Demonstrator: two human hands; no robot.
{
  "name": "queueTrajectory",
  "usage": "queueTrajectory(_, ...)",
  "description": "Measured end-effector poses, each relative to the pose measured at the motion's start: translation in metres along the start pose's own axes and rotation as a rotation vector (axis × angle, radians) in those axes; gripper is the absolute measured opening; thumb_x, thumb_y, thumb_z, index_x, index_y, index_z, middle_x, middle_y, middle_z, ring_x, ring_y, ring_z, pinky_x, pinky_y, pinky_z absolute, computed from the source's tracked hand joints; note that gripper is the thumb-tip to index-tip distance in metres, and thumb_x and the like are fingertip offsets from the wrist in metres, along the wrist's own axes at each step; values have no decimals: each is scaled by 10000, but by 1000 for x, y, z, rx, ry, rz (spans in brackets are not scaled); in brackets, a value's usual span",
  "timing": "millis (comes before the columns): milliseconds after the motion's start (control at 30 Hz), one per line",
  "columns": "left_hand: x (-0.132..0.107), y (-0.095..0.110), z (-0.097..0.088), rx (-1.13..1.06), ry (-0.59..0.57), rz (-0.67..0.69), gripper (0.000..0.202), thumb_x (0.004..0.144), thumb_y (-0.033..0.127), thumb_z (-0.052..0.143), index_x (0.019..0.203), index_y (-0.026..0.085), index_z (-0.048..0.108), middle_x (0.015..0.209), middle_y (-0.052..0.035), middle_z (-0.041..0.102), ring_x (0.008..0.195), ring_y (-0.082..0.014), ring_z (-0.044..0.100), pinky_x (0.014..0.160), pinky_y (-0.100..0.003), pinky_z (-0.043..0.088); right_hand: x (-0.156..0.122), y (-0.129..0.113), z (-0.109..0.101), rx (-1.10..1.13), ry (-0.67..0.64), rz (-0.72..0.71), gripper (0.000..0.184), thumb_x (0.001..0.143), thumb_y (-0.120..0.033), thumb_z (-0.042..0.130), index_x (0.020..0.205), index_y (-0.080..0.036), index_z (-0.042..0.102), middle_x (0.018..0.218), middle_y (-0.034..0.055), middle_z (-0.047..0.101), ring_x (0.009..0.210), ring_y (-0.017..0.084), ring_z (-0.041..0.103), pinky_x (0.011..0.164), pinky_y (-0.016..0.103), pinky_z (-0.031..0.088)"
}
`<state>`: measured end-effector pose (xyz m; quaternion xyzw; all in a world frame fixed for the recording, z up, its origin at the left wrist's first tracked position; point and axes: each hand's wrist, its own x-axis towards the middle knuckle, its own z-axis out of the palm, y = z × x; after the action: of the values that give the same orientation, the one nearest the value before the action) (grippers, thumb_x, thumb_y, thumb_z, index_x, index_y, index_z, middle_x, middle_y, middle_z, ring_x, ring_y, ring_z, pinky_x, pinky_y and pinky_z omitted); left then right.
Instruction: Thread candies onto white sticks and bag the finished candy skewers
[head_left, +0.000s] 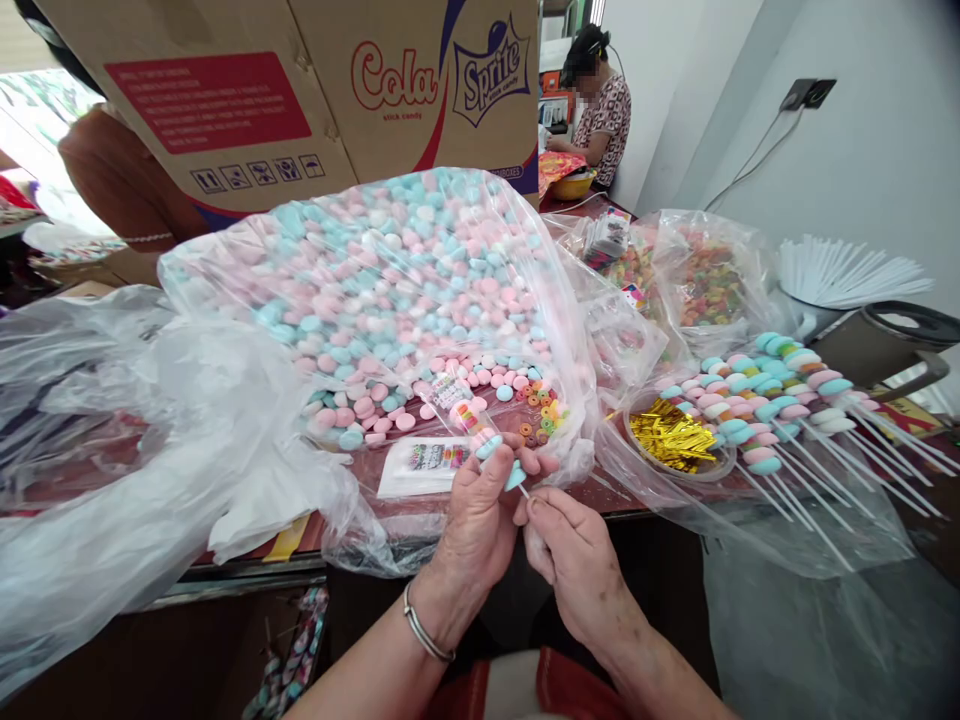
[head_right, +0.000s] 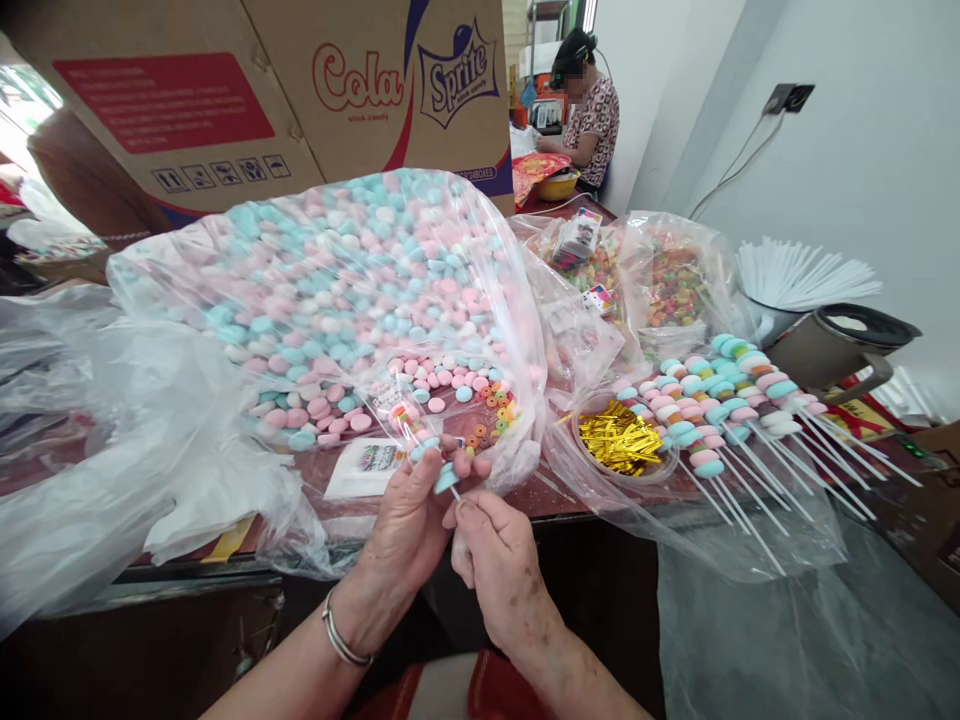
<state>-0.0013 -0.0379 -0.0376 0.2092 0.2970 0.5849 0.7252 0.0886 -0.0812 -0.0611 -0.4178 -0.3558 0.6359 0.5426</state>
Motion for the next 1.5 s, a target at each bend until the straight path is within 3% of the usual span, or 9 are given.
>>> queueTrajectory(133,9,21,-1,-11,43,96,327,767,396,714,950,133,652,816,-64,693,791,-207,681,658,-283,543,0,-6,-5,123,-130,119,237,885,-303,482,712,-156,546,385,-107,300,367,49,185,407,207,156)
queueTrajectory(200,16,33,-1,16,100,145,264,784,347,706,917,124,655,726,-33,672,723,-185,681,694,-306,556,-2,-5,-8,-15,-145,107,247,903,-317,451,734,-163,542,403,-104,294,366,58,202,401,210,167)
queueTrajectory(433,26,45,2,-17,339,170,161,888,237,570,806,111,626,604,-8,632,556,-134,643,662,-326,579,-5,5,-14,-1083,47,-790,234,926,-126,399,815,-127,605,570,6,534,513,121,460,539,265,316)
queueTrajectory(600,24,39,4,-66,343,131,199,873,236,592,710,122,584,576,4,599,527,-121,615,641,-309,577,-4,8,-11,-1276,126,-972,187,915,-87,431,897,-92,617,540,10,577,472,128,469,538,283,318)
queueTrajectory(833,15,23,6,-12,281,103,233,756,287,736,701,135,569,582,37,568,465,-88,560,615,-284,563,1,14,-5,-1219,186,-896,218,915,-105,418,786,-140,590,549,6,559,503,122,489,548,276,312)
queueTrajectory(1033,18,23,5,-18,224,97,229,780,311,714,729,128,587,580,36,557,483,-94,568,623,-292,562,-1,5,-5,-363,-64,-93,280,943,-324,406,757,-169,547,460,-79,356,405,73,322,414,209,231)
queueTrajectory(1100,22,29,3,-26,234,83,224,806,308,688,723,123,592,590,25,569,489,-101,579,623,-300,566,-1,1,-6,-117,-52,28,271,917,-352,459,747,-163,555,429,-94,330,383,58,268,397,202,181)
queueTrajectory(1333,25,34,-3,-16,328,76,214,844,258,638,691,113,597,560,7,580,484,-117,592,577,-291,562,3,-7,-1,219,-22,135,242,848,-306,536,661,-154,551,363,-109,295,370,43,169,414,214,137)
queueTrajectory(1500,20,28,-2,-7,367,72,255,823,282,672,660,111,575,555,6,596,492,-106,595,566,-256,546,0,1,-2,-168,-13,47,275,903,-353,439,719,-174,537,422,-89,337,382,65,260,407,207,185)
